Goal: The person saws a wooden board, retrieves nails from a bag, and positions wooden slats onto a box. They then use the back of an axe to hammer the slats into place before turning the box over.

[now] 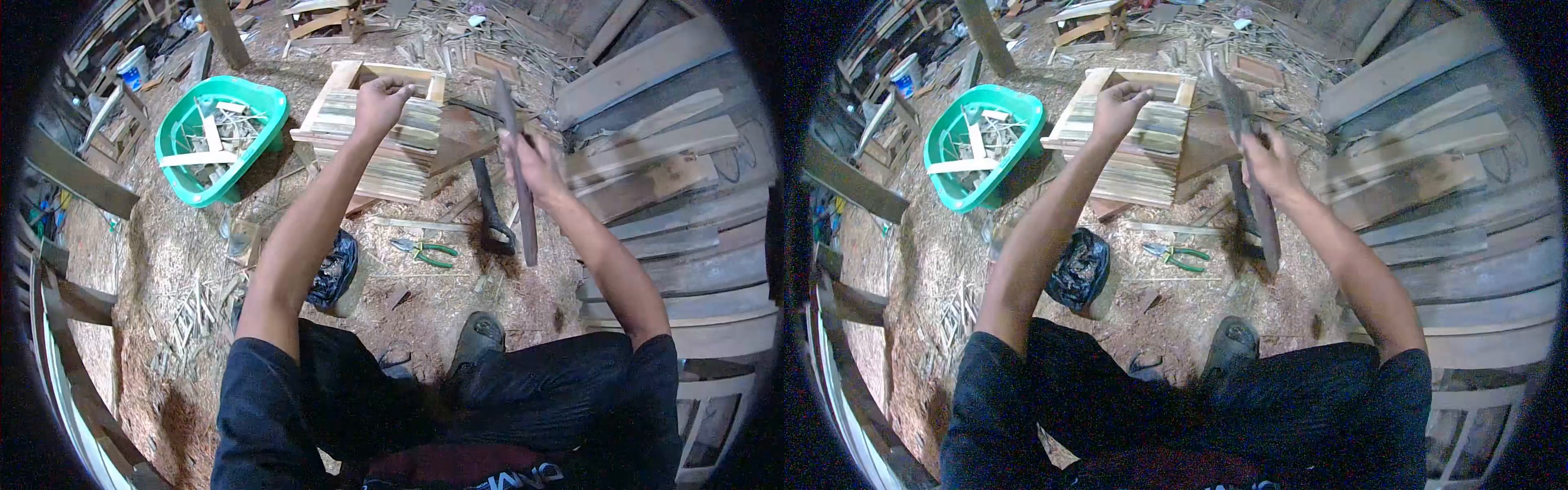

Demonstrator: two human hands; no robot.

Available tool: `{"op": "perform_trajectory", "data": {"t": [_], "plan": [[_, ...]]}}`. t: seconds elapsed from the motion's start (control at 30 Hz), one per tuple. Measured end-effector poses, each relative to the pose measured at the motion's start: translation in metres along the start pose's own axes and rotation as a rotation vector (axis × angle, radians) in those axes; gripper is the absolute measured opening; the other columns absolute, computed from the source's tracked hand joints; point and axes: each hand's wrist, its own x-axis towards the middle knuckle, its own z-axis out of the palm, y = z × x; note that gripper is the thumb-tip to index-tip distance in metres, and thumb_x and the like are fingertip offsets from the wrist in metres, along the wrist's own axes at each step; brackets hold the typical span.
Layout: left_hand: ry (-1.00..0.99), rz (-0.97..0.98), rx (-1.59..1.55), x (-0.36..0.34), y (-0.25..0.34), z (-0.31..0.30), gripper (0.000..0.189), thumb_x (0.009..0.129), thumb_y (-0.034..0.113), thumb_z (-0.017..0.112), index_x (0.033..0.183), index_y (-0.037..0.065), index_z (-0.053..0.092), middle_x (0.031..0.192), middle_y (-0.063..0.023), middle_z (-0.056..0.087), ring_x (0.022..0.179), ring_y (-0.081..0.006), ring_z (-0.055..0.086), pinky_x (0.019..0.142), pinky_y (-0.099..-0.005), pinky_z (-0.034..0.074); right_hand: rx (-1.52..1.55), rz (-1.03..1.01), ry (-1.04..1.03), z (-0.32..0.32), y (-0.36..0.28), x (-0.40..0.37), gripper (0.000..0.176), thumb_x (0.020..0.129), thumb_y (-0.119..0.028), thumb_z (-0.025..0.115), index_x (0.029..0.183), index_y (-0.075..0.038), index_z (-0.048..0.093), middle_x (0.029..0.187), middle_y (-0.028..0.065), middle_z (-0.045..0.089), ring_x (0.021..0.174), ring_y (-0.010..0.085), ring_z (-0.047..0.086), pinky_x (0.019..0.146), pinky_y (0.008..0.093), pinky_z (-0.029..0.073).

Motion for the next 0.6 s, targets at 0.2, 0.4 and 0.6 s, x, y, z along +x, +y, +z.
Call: {"op": "perform_trajectory", "data": {"t": [0.2, 0.4, 0.6], "plan": [[-0.103, -0.030, 0.195, -0.016, 0.000, 0.013, 0.024, 0.087, 0.023, 0.074, 0.098, 0.001, 0.074, 0.087, -0.0086, 0.074, 0.074, -0.0119, 0.065, 0.071, -0.0294, 0.052, 0.395, 0.460, -0.264, -0.013, 0.052, 0.007, 0.022, 0.095, -0.026, 0.061, 0.089, -0.006, 0.056, 0.075, 0.0008, 0.054, 0.052, 0.0093, 0.049, 0.047, 0.0265, 0.042], [-0.167, -0.184, 0.314, 0.007, -0.001, 0.022, 0.023, 0.088, 0.021, 0.069, 0.101, 0.002, 0.071, 0.090, -0.0136, 0.073, 0.083, -0.0197, 0.070, 0.076, -0.0330, 0.053, 0.116, 0.254, -0.024, 0.006, 0.028, 0.044, 0.016, 0.097, -0.020, 0.062, 0.099, -0.005, 0.059, 0.079, 0.0011, 0.056, 0.059, 0.0096, 0.052, 0.050, 0.0260, 0.045], [-0.165, 0.055, 0.519, 0.029, -0.034, 0.043, 0.023, 0.090, 0.019, 0.063, 0.103, 0.000, 0.065, 0.096, -0.0199, 0.071, 0.093, -0.0306, 0.069, 0.083, -0.0385, 0.051, 0.047, 0.010, 0.099, 0.027, 0.086, 0.117, 0.018, 0.089, -0.018, 0.072, 0.080, -0.004, 0.063, 0.060, -0.0008, 0.056, 0.048, 0.0099, 0.050, 0.045, 0.0283, 0.039]]}}
